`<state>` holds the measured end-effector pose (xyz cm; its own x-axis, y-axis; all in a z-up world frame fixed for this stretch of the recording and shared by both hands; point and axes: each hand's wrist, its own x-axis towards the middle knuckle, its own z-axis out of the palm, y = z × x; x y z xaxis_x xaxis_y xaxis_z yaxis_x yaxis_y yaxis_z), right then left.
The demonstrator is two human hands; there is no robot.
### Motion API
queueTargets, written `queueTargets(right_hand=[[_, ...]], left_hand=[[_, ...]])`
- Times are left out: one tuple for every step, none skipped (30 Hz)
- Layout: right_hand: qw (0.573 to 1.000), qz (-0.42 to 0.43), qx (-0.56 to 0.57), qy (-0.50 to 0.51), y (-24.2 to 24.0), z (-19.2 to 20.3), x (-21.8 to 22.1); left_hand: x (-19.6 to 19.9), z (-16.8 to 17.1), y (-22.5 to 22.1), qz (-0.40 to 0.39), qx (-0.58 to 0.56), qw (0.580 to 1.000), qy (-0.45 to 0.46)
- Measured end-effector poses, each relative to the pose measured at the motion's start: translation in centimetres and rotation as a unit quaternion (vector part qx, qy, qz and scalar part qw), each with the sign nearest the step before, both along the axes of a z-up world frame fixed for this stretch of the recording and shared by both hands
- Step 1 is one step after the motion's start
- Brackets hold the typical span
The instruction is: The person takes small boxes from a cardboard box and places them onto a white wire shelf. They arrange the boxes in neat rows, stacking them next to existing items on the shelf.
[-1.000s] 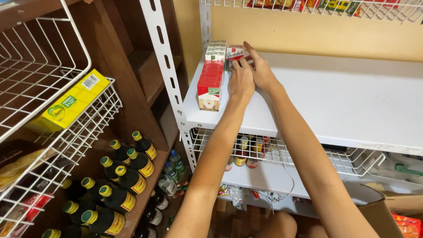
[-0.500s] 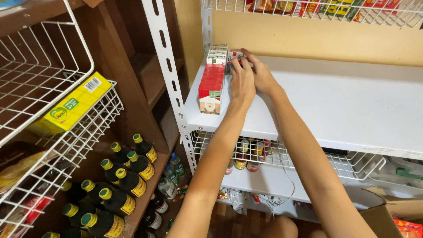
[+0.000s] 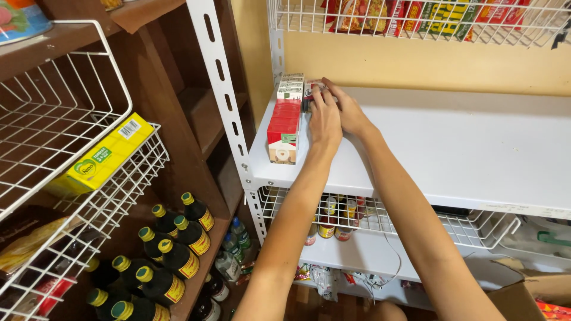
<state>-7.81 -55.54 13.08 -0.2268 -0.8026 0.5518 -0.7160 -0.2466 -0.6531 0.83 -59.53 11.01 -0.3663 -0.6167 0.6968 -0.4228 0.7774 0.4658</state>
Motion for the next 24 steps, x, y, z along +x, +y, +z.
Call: queueTargets(right_hand=[[1.0,0.0,0.0,-0.001,-0.1,0.0,-0.1],[1.0,0.007,-0.009,0.013,-0.1,-0.1,-0.1],[0.999,0.015,-0.018,0.026,-0.2,-0.2,-0.2],[0.999,0.015,-0.017,0.025,-0.2,-0.2,-0.3],[1.0,0.009,-0.009,0.018,-0.2,-0.3,-0.3],[1.0,0.005,-0.001,0.011,-0.3,-0.3,-0.4],[1.0,0.006,0.0,0.011,-0.3,-0.4,-0.4],[1.0,0.01,-0.005,0.014,-0.3,-0.4,-0.4],[1.0,0.014,-0.01,0.017,-0.3,-0.5,-0.4],[1.0,0.014,-0.01,0.017,-0.3,-0.4,-0.3],[1.0,0.014,-0.006,0.016,-0.2,-0.2,-0.1],[1.0,0.013,-0.002,0.015,0.0,-0.1,-0.1],[1.0,0.013,-0.003,0.015,0.0,-0.1,0.0],[1.0,0.015,-0.005,0.015,0.0,-0.1,0.0],[1.0,0.016,-0.008,0.015,0.0,-0.1,0.0],[1.0,0.016,-0.009,0.015,0.0,0.0,0.0],[1.0,0.006,0.002,0.01,0.1,0.0,0.1],[1.0,-0.004,0.014,0.004,0.1,0.0,0.2],[1.0,-0.004,0.014,0.004,0.2,0.1,0.2],[1.0,0.0,0.015,0.005,0.2,0.1,0.2],[1.0,0.004,0.015,0.006,0.2,0.1,0.2],[1.0,0.004,0.016,0.006,0.1,0.0,0.0],[1.0,0.004,-0.001,0.027,-0.1,-0.2,-0.2],[0.999,0.004,-0.018,0.047,-0.1,-0.4,-0.4]], left_hand=[[-0.2,-0.2,-0.3,0.0,0.0,1.0,-0.001],[-0.4,-0.4,-0.5,0.007,-0.014,1.0,0.019],[-0.7,-0.6,-0.8,0.015,-0.027,0.999,0.039],[-0.7,-0.6,-0.8,0.014,-0.026,0.999,0.038],[-0.7,-0.6,-0.8,0.018,-0.016,0.999,0.026],[-0.7,-0.5,-0.9,0.023,-0.006,1.0,0.015],[-0.6,-0.5,-0.9,0.023,-0.005,1.0,0.015],[-0.5,-0.4,-0.9,0.026,-0.003,1.0,0.011],[-0.5,-0.3,-0.8,0.028,-0.002,1.0,0.007],[-0.5,-0.4,-0.8,0.028,-0.001,1.0,0.007],[-0.5,-0.4,-0.9,0.031,0.004,1.0,0.003],[-0.5,-0.4,-0.9,0.033,0.008,0.999,0.0],[-0.3,-0.1,-0.7,0.032,0.007,0.999,0.0],[0.0,0.1,-0.5,0.029,0.014,0.999,-0.004],[0.2,0.4,-0.3,0.025,0.021,0.999,-0.008],[0.2,0.4,-0.3,0.024,0.021,0.999,-0.008],[0.3,0.4,-0.3,0.019,0.023,1.0,-0.002],[0.3,0.4,-0.3,0.014,0.026,1.0,0.003],[0.3,0.4,-0.3,0.014,0.026,1.0,0.003],[0.3,0.4,-0.3,0.014,0.03,0.999,0.003],[0.3,0.5,-0.3,0.013,0.034,0.999,0.002],[0.5,0.7,-0.2,0.013,0.035,0.999,0.002],[0.7,0.9,0.0,0.011,0.033,0.999,0.004],[0.9,1.0,0.2,0.008,0.032,0.999,0.006]])
